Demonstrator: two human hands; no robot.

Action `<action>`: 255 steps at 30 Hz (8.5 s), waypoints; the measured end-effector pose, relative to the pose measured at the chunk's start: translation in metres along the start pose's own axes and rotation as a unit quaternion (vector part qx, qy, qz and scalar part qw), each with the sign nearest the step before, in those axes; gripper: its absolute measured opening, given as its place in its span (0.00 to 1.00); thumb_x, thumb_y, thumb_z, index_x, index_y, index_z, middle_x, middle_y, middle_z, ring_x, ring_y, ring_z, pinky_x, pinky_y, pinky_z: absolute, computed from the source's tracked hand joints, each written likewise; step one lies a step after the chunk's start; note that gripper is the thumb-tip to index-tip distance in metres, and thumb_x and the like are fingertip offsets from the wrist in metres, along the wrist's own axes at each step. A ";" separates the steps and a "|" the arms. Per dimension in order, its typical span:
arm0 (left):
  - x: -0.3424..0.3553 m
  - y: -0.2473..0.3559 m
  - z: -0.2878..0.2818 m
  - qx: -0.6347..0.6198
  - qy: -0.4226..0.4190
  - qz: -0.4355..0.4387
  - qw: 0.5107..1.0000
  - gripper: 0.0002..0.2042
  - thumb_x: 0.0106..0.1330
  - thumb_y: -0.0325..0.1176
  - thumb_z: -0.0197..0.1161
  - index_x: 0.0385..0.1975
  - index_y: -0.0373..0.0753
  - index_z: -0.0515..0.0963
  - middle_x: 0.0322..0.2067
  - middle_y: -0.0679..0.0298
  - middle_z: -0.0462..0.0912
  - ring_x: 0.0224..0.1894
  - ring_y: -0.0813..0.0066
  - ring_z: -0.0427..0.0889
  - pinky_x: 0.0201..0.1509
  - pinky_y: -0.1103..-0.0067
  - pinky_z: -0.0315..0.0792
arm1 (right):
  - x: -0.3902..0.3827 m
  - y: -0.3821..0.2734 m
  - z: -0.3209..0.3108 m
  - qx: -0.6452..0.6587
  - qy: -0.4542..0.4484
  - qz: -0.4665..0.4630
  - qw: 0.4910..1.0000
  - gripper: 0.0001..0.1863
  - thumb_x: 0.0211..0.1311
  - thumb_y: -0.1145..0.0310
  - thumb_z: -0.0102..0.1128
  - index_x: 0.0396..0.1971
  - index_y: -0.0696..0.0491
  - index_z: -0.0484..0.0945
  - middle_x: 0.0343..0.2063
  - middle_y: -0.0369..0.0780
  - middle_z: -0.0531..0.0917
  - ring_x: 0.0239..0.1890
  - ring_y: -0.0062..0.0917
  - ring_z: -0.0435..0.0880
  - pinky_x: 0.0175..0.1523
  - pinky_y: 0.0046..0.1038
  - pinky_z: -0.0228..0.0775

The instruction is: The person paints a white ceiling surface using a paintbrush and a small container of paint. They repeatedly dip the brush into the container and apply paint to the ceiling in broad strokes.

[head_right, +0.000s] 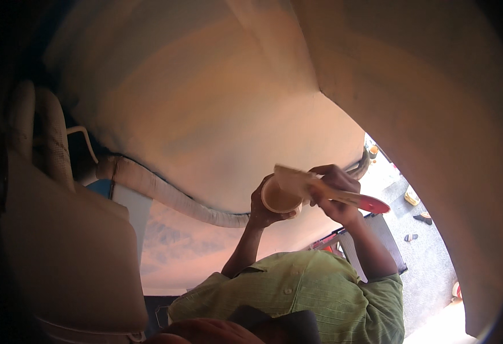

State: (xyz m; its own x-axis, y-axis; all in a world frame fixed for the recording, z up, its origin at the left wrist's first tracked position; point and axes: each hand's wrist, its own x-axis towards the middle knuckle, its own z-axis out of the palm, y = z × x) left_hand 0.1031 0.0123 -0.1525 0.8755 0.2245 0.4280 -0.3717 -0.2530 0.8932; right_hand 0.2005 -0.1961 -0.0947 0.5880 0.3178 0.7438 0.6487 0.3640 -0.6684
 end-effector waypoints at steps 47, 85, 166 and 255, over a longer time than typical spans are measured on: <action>0.092 0.156 -0.071 -0.117 0.080 0.138 0.980 0.33 0.43 0.24 0.80 0.55 0.30 0.77 0.43 0.61 0.85 0.45 0.73 0.83 0.53 0.76 0.75 | 0.256 -0.103 0.088 0.339 -0.038 -0.094 0.935 0.08 0.68 0.73 0.65 0.38 0.63 0.78 0.26 0.42 0.84 0.21 0.24 0.85 0.23 0.22 0.78; 0.040 0.162 -0.097 -0.143 0.142 0.116 0.973 0.31 0.45 0.23 0.77 0.54 0.29 0.77 0.43 0.60 0.84 0.46 0.70 0.81 0.56 0.76 0.70 | 0.315 -0.130 0.178 0.035 0.077 -0.325 0.942 0.10 0.61 0.64 0.67 0.31 0.56 0.84 0.25 0.47 0.87 0.28 0.36 0.89 0.37 0.36 0.83; -0.035 0.134 -0.106 -0.089 0.206 0.091 0.970 0.39 0.38 0.24 0.75 0.58 0.22 0.70 0.46 0.50 0.84 0.47 0.59 0.85 0.55 0.71 0.76 | 0.271 -0.097 0.238 0.024 0.076 -0.341 0.937 0.11 0.55 0.67 0.69 0.38 0.53 0.81 0.34 0.47 0.87 0.36 0.43 0.88 0.43 0.41 0.82; -0.091 0.124 -0.086 -0.076 0.272 -0.006 0.959 0.42 0.38 0.29 0.83 0.59 0.25 0.72 0.50 0.54 0.82 0.51 0.64 0.82 0.57 0.71 0.74 | 0.218 -0.080 0.222 0.038 0.113 -0.380 0.917 0.07 0.57 0.66 0.69 0.33 0.51 0.84 0.38 0.39 0.86 0.40 0.36 0.86 0.41 0.36 0.82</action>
State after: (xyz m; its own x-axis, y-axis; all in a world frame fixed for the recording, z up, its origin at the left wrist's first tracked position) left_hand -0.0493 0.0414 -0.0685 0.6042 0.6947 0.3903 -0.4401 -0.1175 0.8903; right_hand 0.1695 0.0385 0.1226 0.0704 -0.2404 0.9681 0.8826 0.4673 0.0519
